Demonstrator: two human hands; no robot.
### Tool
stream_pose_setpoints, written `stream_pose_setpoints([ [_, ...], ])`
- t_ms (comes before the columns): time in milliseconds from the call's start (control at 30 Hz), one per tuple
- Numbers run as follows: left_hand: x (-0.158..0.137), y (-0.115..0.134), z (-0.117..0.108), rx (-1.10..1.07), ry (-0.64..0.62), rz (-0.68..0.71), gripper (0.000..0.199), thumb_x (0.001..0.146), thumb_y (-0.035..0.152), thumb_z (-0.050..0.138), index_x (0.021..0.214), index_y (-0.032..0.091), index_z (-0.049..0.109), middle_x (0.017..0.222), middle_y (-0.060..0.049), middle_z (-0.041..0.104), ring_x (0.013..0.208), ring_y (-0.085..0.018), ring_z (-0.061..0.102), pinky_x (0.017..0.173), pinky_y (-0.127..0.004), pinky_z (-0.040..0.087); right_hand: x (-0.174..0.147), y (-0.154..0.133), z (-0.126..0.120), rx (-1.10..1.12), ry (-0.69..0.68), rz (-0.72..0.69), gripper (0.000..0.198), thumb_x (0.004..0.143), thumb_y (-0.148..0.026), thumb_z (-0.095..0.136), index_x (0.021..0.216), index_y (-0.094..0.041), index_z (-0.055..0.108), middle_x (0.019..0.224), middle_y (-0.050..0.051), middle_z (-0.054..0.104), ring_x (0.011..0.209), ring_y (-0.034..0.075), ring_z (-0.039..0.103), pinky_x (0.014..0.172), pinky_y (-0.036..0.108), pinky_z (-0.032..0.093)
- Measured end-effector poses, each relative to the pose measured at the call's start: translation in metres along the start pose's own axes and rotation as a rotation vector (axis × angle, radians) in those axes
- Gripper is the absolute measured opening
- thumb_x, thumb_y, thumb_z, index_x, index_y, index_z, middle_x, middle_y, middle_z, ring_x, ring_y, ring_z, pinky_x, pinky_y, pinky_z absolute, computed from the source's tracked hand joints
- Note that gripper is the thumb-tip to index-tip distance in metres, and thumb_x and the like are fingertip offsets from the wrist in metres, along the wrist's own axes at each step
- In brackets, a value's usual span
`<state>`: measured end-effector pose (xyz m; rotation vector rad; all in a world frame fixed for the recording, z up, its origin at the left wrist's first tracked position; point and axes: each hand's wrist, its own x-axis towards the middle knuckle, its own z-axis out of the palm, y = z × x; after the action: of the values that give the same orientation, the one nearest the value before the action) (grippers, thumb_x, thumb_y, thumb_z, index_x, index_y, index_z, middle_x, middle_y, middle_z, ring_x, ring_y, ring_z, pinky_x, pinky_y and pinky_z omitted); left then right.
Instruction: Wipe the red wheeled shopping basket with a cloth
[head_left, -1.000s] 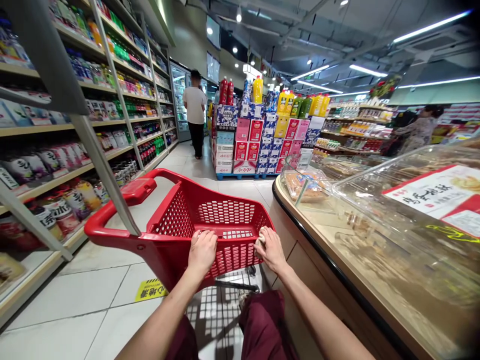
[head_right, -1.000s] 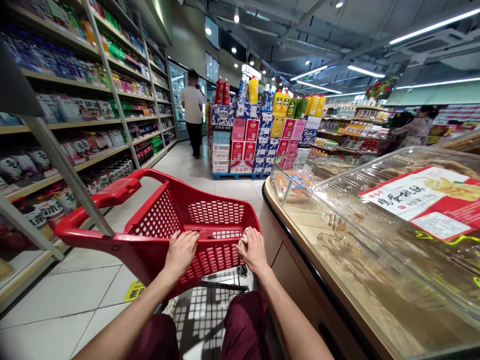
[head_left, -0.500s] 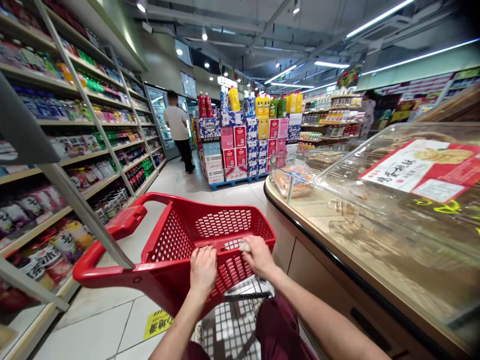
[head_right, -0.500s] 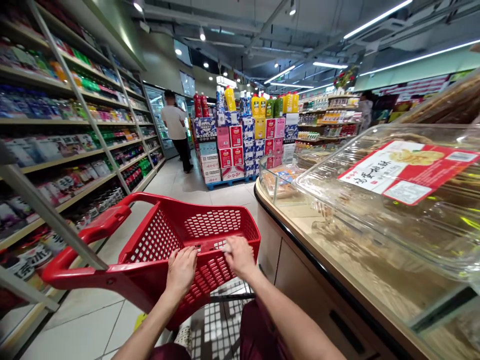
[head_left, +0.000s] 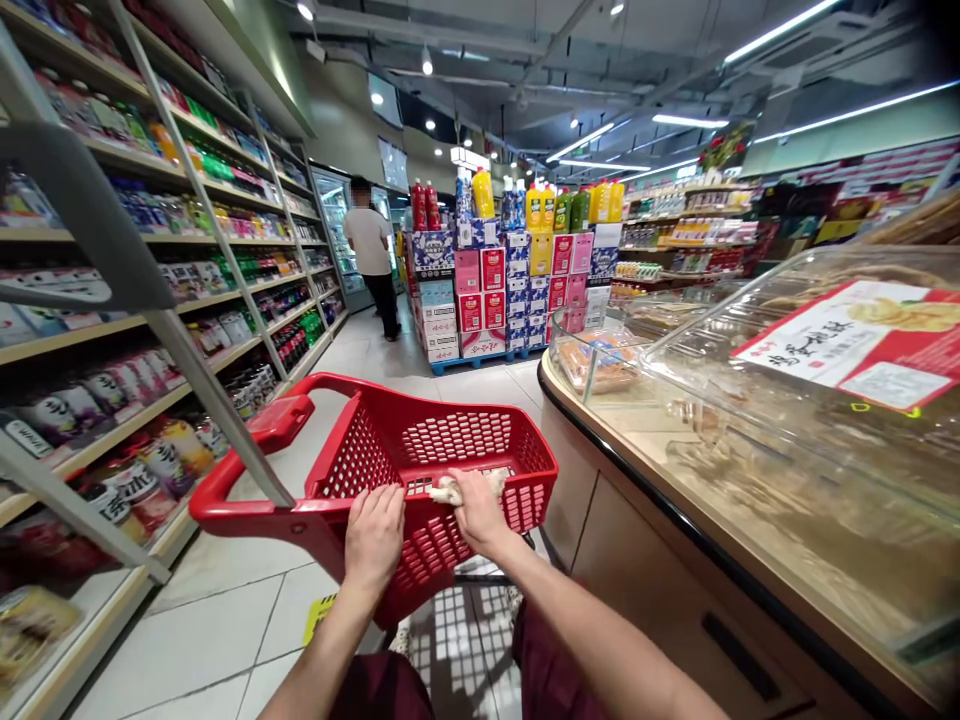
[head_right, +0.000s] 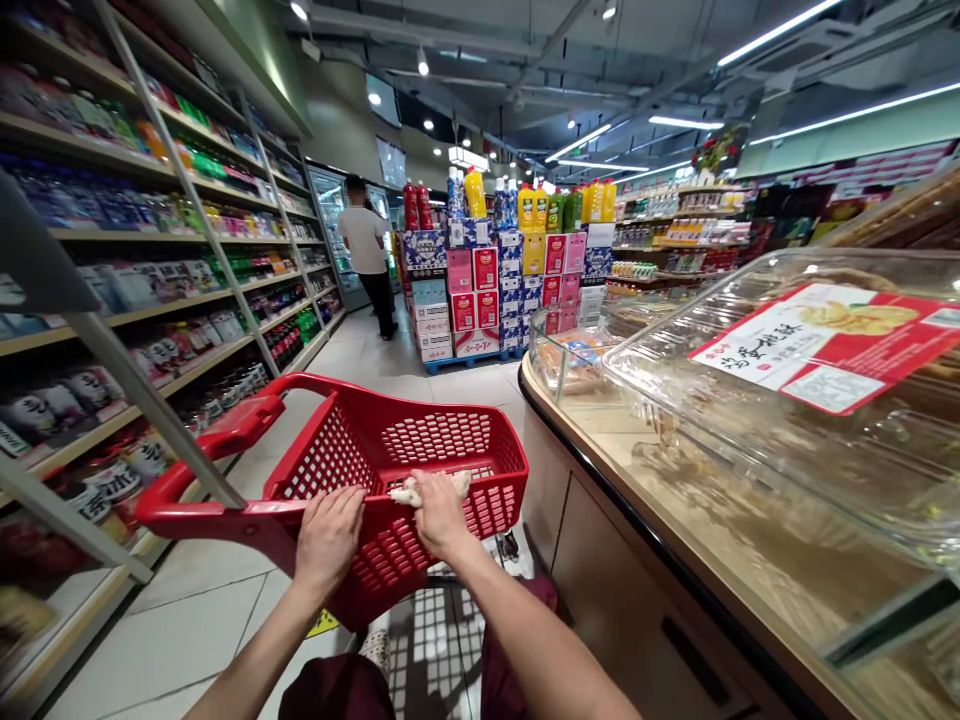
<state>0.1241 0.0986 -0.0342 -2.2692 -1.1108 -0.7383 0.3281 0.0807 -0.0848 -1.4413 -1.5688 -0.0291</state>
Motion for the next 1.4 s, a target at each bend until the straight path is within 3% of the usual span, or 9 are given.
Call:
stream_pose_setpoints([
  [133,-0.013,-0.004,-0.006,0.009,-0.014,-0.008,0.038,0.081,0.015,0.034,0.114,0.016,0.054,0.119,-0.008,0.057,0.113,-0.023,0.048,0.101,-0.042,0.024,0.003,0.012,-0.015,0.029,-0.031,0.168,0.036,0.063,-0.009,0.04,0.093,-0.017,0.058,0.082,0.006,0.063,0.076,0.02,0.057,0.073,0.035,0.046],
  [300,-0.029,-0.004,-0.012,-0.009,0.02,-0.099,0.043,0.078,0.011,0.035,0.118,0.014,0.05,0.121,-0.009,0.055,0.117,-0.022,0.045,0.104,-0.042,0.022,0.001,0.021,-0.024,0.022,0.073,0.166,0.036,0.068,-0.01,0.036,0.093,-0.018,0.06,0.099,0.009,0.061,0.096,0.022,0.054,0.089,0.04,0.039],
  [500,-0.033,-0.035,-0.028,-0.1,0.248,-0.153,0.051,0.079,0.009,0.033,0.13,0.016,0.033,0.126,-0.011,0.05,0.123,-0.02,0.037,0.105,-0.044,0.024,0.017,-0.096,0.043,0.382,0.05,-0.081,0.053,0.068,-0.004,0.035,0.117,-0.018,0.049,0.114,0.006,0.057,0.107,0.017,0.051,0.094,0.035,0.04],
  [600,-0.036,-0.056,-0.037,-0.117,0.35,-0.224,0.056,0.08,0.01,0.032,0.134,0.017,0.02,0.133,-0.013,0.042,0.126,-0.021,0.034,0.103,-0.045,0.03,0.029,-0.15,0.068,0.331,-0.001,-0.179,0.048,0.069,-0.006,0.037,0.114,-0.017,0.052,0.117,0.008,0.054,0.113,0.019,0.045,0.098,0.038,0.034],
  [700,-0.04,-0.067,-0.039,-0.154,0.35,-0.191,0.058,0.08,0.008,0.03,0.135,0.02,0.015,0.135,-0.011,0.039,0.126,-0.02,0.033,0.102,-0.044,0.033,0.028,-0.17,0.078,0.211,-0.12,-0.286,0.046,0.072,-0.012,0.044,0.117,-0.016,0.05,0.12,0.01,0.052,0.112,0.022,0.045,0.096,0.041,0.036],
  [833,-0.051,-0.066,-0.036,-0.167,0.297,-0.155,0.064,0.077,0.004,0.028,0.137,0.022,0.013,0.138,-0.009,0.035,0.129,-0.021,0.029,0.102,-0.046,0.033,0.013,-0.119,0.056,0.175,-0.181,-0.406,0.042,0.076,-0.011,0.041,0.116,-0.02,0.051,0.117,0.006,0.055,0.105,0.017,0.05,0.09,0.034,0.041],
  [967,-0.054,-0.055,-0.033,-0.193,0.241,-0.111,0.067,0.075,0.002,0.028,0.137,0.023,0.013,0.139,-0.008,0.033,0.129,-0.021,0.027,0.103,-0.044,0.033,-0.003,-0.056,0.027,0.076,-0.049,-0.218,0.041,0.071,-0.008,0.039,0.106,-0.017,0.058,0.105,0.008,0.06,0.099,0.02,0.051,0.089,0.037,0.041],
  [1200,-0.03,-0.026,-0.011,-0.038,0.095,-0.157,0.054,0.076,0.008,0.032,0.13,0.014,0.035,0.127,-0.013,0.049,0.127,-0.025,0.031,0.105,-0.05,0.02,0.0,-0.092,0.053,0.081,-0.113,-0.285,0.04,0.076,-0.021,0.049,0.116,-0.017,0.051,0.114,0.009,0.055,0.103,0.021,0.047,0.091,0.039,0.038],
  [1400,-0.031,-0.024,-0.01,-0.005,0.014,-0.163,0.055,0.073,0.009,0.035,0.127,0.013,0.04,0.131,-0.011,0.045,0.129,-0.025,0.027,0.107,-0.049,0.014,-0.006,0.002,-0.009,-0.001,-0.035,-0.106,0.032,0.072,-0.011,0.042,0.094,-0.021,0.063,0.096,0.006,0.062,0.092,0.02,0.053,0.086,0.037,0.041],
])
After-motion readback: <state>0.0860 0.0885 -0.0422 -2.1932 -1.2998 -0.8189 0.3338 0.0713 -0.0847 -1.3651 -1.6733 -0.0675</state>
